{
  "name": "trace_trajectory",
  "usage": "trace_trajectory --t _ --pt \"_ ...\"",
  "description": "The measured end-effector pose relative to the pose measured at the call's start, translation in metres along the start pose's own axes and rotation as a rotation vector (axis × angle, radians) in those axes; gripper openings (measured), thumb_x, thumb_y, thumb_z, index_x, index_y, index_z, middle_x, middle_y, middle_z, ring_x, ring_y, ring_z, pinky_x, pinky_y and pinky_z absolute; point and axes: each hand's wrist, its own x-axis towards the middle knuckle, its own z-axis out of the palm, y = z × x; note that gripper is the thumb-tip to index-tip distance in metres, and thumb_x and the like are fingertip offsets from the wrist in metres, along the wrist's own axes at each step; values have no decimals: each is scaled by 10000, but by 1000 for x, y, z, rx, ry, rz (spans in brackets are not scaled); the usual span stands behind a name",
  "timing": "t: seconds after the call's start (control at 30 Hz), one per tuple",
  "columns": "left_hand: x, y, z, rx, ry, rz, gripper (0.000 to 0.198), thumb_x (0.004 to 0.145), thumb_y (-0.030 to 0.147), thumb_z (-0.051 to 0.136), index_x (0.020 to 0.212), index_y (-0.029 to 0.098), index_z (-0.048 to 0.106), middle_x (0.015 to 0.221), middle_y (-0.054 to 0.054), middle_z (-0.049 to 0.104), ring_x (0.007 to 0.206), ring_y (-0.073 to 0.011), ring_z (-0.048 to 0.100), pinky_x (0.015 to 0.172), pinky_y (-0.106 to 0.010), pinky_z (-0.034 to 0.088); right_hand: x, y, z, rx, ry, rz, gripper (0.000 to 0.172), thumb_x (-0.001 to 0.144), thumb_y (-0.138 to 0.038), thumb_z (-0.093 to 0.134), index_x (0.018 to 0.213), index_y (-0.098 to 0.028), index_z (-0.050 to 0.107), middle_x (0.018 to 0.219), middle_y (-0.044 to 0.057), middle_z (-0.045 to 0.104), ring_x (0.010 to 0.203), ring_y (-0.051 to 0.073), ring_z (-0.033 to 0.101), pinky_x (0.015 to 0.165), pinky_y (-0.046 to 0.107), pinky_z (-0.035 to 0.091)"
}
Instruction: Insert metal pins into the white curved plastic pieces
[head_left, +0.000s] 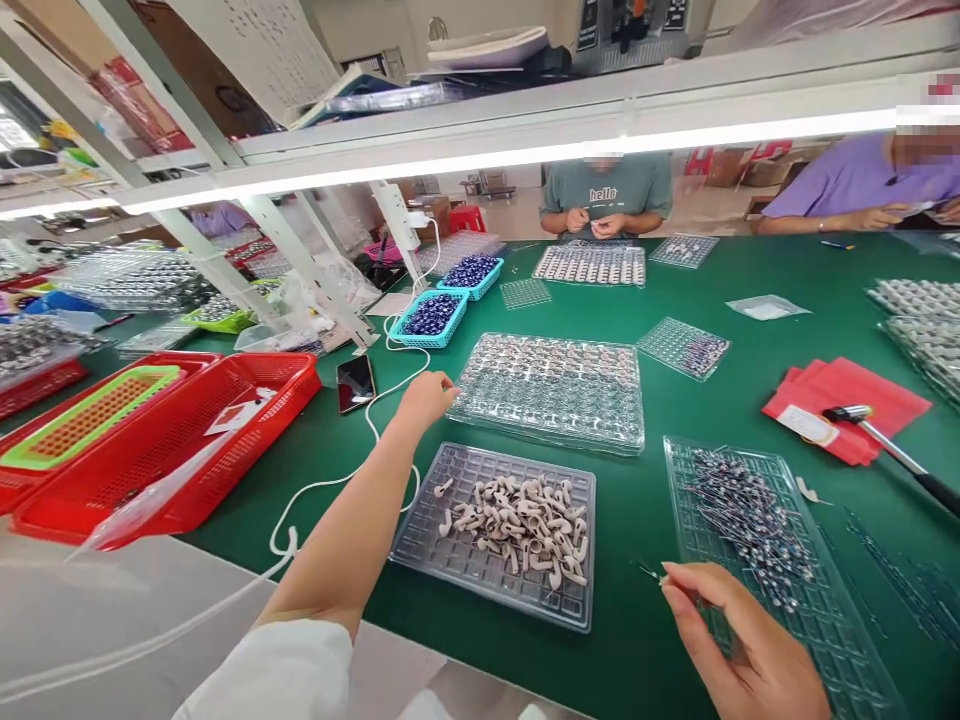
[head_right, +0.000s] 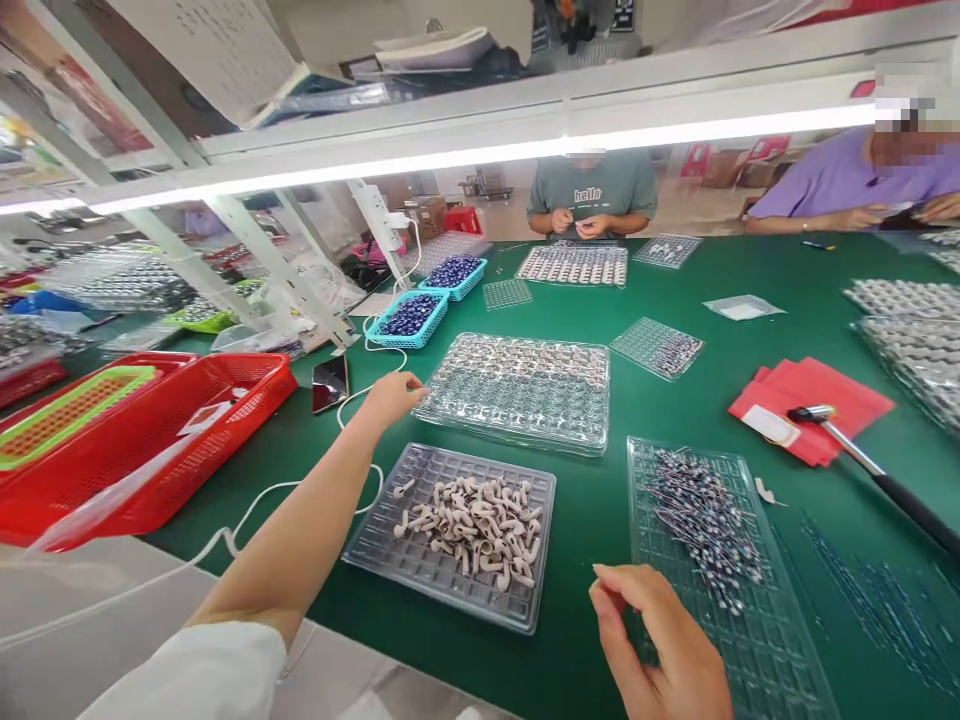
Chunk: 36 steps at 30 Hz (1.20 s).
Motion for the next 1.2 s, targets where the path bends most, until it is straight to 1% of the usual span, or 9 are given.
trace_trajectory --t 0.17,0.23,0.33,0.43,0.53,0.73,0.93,1.03,1.2 --pt "16 2 6 87 -72 -4 241 929 345 614 1029 131 661 1037 -75 685 950 -220 660 840 -398 541 -7 3 -23 -56 98 101 132 914 -341 589 956 -251 677 870 11 740 689 146 697 694 234 571" --pt "21 1 7 101 -51 3 210 863 320 638 900 122 697 910 -94 710 966 -306 663 798 -373 521 -10 11 -35 -102 139 172 151 916 -353 586 953 -245 684 872 13 743 719 153 696 703 243 560" --pt "20 0 8 101 26 4 268 832 348 589 929 117 682 805 -73 697 965 -362 646 774 -387 495 -15 31 -56 -222 214 312 199 907 -395 593 972 -237 694 885 12 741 743 155 685 713 251 543" --pt "-5 12 8 41 144 18 318 868 427 495 924 154 649 736 -23 672 887 -310 654 755 -352 478 -18 50 -74 -341 196 392 236 912 -416 570 971 -225 696 861 14 726 709 152 660 701 263 527" --pt "-54 42 7 -286 223 75 289 823 473 565 863 196 639 761 15 700 781 -216 663 674 -274 469 -18 65 -78 -394 -1 367 213 925 -374 542 938 -215 683 886 29 713 746 163 659 705 280 513" --pt "-150 108 13 -1030 -407 301 326 732 373 708 1001 201 642 856 -27 721 712 -170 659 650 -267 554 -15 77 -69 -525 -207 290 124 917 -288 554 895 -209 646 910 57 689 894 225 647 763 342 503" --pt "-187 133 39 -1269 -967 230 194 764 298 722 922 187 735 733 -14 693 685 -145 661 695 -268 570 -11 81 -60 -597 -245 231 126 910 -250 541 822 -203 617 842 59 661 846 223 613 728 339 480" --pt "-189 136 53 -1330 -1054 196 152 772 277 751 893 184 743 811 -23 731 750 -135 683 774 -260 561 -11 79 -57 -601 -252 253 132 902 -212 520 791 -204 590 821 52 643 837 219 593 706 327 461" --pt "-184 132 67 -1400 -1055 150 163 784 286 768 891 175 717 835 -20 746 779 -130 701 817 -265 556 -17 68 -64 -569 -236 263 86 882 -202 520 821 -206 580 853 47 651 852 209 601 732 328 466"
